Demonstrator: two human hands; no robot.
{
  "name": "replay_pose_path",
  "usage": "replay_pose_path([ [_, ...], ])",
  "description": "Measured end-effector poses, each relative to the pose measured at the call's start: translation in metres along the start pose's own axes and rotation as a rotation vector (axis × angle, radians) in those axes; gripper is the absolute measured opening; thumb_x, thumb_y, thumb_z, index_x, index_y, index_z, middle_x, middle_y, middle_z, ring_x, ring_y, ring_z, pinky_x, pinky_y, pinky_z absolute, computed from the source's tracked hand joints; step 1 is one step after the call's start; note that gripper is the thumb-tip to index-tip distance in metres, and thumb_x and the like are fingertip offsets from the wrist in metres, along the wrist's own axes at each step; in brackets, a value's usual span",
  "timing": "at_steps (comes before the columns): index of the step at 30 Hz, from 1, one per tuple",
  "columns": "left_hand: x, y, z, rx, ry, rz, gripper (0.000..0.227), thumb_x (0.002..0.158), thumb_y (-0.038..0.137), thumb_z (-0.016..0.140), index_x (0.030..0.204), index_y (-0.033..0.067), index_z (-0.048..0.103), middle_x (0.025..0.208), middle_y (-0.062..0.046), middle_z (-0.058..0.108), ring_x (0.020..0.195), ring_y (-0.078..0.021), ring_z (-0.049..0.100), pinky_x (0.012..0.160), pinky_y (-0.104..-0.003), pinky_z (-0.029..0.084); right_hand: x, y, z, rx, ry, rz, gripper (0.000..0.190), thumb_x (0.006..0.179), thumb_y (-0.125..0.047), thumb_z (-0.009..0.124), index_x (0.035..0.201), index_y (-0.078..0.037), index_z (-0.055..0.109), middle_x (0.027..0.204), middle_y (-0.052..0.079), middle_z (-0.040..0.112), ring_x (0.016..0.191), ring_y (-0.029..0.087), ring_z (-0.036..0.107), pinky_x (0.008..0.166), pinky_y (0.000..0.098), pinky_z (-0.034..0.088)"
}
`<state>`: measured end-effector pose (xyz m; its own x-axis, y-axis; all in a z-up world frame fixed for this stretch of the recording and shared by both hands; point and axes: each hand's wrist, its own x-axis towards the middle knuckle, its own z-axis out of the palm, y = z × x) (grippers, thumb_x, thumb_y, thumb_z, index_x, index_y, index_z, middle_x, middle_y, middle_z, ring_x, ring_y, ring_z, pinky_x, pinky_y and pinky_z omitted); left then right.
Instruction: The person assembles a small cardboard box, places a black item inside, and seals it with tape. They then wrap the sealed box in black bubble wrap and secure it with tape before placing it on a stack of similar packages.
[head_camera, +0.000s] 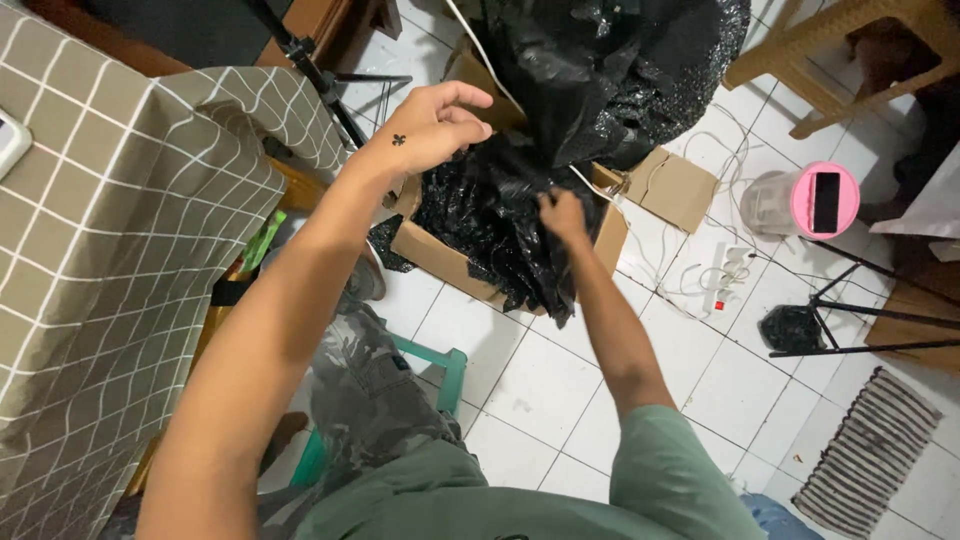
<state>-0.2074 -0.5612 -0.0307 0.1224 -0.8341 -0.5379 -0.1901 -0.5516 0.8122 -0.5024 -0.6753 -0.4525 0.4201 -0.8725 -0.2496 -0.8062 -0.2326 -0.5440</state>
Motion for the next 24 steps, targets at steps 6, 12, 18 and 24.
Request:
replay_pose_path([
  [6,0.004,-0.008,0.004,0.014,0.023,0.022,0.04,0.091,0.027,0.065,0.13,0.0205,0.065,0.102,0.004,0.071,0.085,-0.0087,0.064,0.084,-0.026,0.049,0.014,0.023,-0.113,0.261,0.164,-0.066,0.037,0.106,-0.034,0.05,0.077,-0.013,0.057,0.078,0.004,0.058,0.077,0.019,0.05,0.072,0.0447,0.036],
  [12,0.011,-0.021,0.026,-0.003,0.038,0.114,0.039,0.094,0.021,0.067,0.132,0.016,0.062,0.091,0.004,0.07,0.079,-0.0089,0.062,0.076,-0.028,0.049,-0.015,-0.005,-0.208,1.288,0.477,0.272,0.017,0.084,-0.023,0.068,0.095,-0.01,0.07,0.093,0.001,0.066,0.088,0.012,0.059,0.082,0.0275,0.049],
  [18,-0.015,-0.009,0.072,0.259,0.047,0.533,0.113,0.08,0.063,0.077,0.161,0.0087,0.02,0.159,-0.031,0.034,0.146,-0.0468,0.036,0.119,-0.061,0.033,-0.053,-0.046,-0.258,0.889,0.226,0.225,0.035,0.085,-0.049,0.062,0.107,-0.023,0.065,0.104,0.006,0.066,0.104,0.026,0.059,0.09,0.033,0.045],
  [24,0.031,-0.027,0.115,0.282,0.147,0.258,0.071,0.079,0.04,0.081,0.134,0.008,0.05,0.122,-0.024,0.062,0.118,-0.0435,0.061,0.097,-0.056,0.051,-0.058,-0.081,-0.252,0.452,0.138,-0.086,0.034,0.094,-0.037,0.068,0.075,-0.009,0.061,0.072,0.007,0.053,0.078,0.025,0.052,0.076,0.0378,0.041],
])
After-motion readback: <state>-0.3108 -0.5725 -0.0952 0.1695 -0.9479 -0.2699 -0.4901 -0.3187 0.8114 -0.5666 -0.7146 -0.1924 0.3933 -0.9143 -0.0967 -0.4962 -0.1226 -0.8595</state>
